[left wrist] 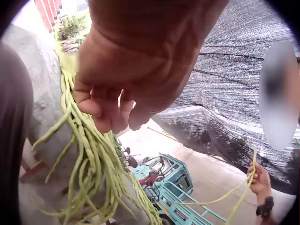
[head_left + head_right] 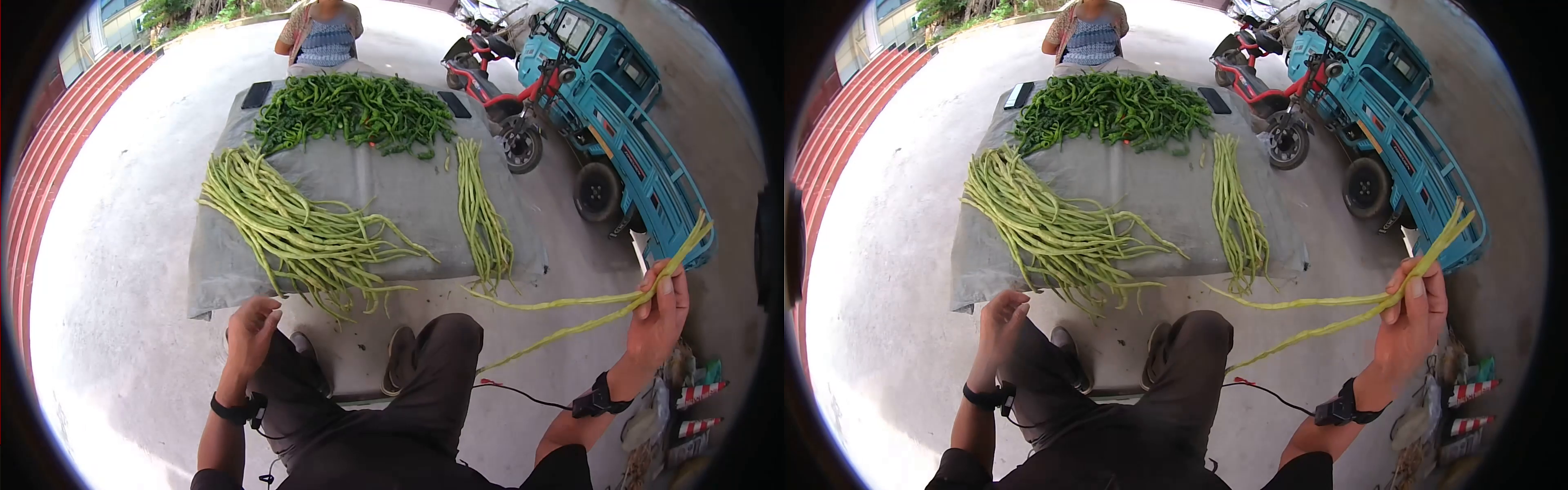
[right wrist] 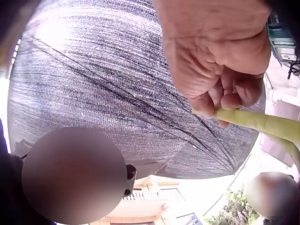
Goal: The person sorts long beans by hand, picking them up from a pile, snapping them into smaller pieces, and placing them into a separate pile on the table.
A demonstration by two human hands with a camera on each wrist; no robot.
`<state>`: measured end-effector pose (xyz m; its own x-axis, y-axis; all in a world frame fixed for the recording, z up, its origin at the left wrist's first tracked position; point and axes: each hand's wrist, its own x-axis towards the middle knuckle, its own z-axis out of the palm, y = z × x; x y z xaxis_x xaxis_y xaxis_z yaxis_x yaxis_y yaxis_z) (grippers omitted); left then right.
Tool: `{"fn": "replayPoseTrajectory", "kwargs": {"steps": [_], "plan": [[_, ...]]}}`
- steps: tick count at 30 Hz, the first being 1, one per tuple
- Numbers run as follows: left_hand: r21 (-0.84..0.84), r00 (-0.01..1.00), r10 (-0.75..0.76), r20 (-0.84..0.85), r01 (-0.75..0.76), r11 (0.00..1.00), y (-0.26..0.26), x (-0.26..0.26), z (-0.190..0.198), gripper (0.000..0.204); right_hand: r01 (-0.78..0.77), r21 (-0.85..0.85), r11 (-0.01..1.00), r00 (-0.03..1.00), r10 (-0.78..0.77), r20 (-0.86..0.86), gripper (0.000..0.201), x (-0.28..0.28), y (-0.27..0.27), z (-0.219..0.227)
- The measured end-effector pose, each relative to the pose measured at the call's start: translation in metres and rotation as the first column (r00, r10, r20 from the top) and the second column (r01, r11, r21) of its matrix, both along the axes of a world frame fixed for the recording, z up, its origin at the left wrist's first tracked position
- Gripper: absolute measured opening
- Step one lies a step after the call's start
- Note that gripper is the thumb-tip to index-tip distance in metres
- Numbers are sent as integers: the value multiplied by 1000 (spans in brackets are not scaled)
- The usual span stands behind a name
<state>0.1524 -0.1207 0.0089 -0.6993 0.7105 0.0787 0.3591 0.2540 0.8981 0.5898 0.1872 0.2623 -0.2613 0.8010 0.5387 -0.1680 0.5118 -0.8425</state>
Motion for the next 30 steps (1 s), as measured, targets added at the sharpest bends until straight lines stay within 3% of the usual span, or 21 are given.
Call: {"fn": "replayPoseTrajectory", "kwargs": {"steps": [2,3,6,9,17,23,27,30], "plan": [[-65,933,31,-358,-58,996,-12,-7,-13,11,53,20,998,996,-51,-68,21,17,14,13],[-35,949,98,-301,-114,993,-13,-6,-17,12,74,18,997,994,-72,-76,19,26,26,13],[-118,824,78,-561,-173,978,-18,-9,-22,10,78,-77,994,997,-75,33,18,21,51,17],[-157,828,86,-554,-205,966,-19,-16,-45,9,111,-148,983,979,-82,189,15,-11,93,1],[-310,856,-17,-516,-169,936,-6,-15,-38,11,219,-174,960,882,-119,457,14,-118,248,-88],[-366,867,-40,-497,-168,915,10,-16,-28,10,287,99,953,651,-270,709,25,-230,363,-178],[-402,882,-50,-468,-162,901,20,-19,-24,11,241,332,912,490,-410,770,28,-283,416,-245],[-412,887,-52,-458,-160,897,26,-20,-21,12,254,283,925,499,-376,780,25,-306,421,-272]]}}
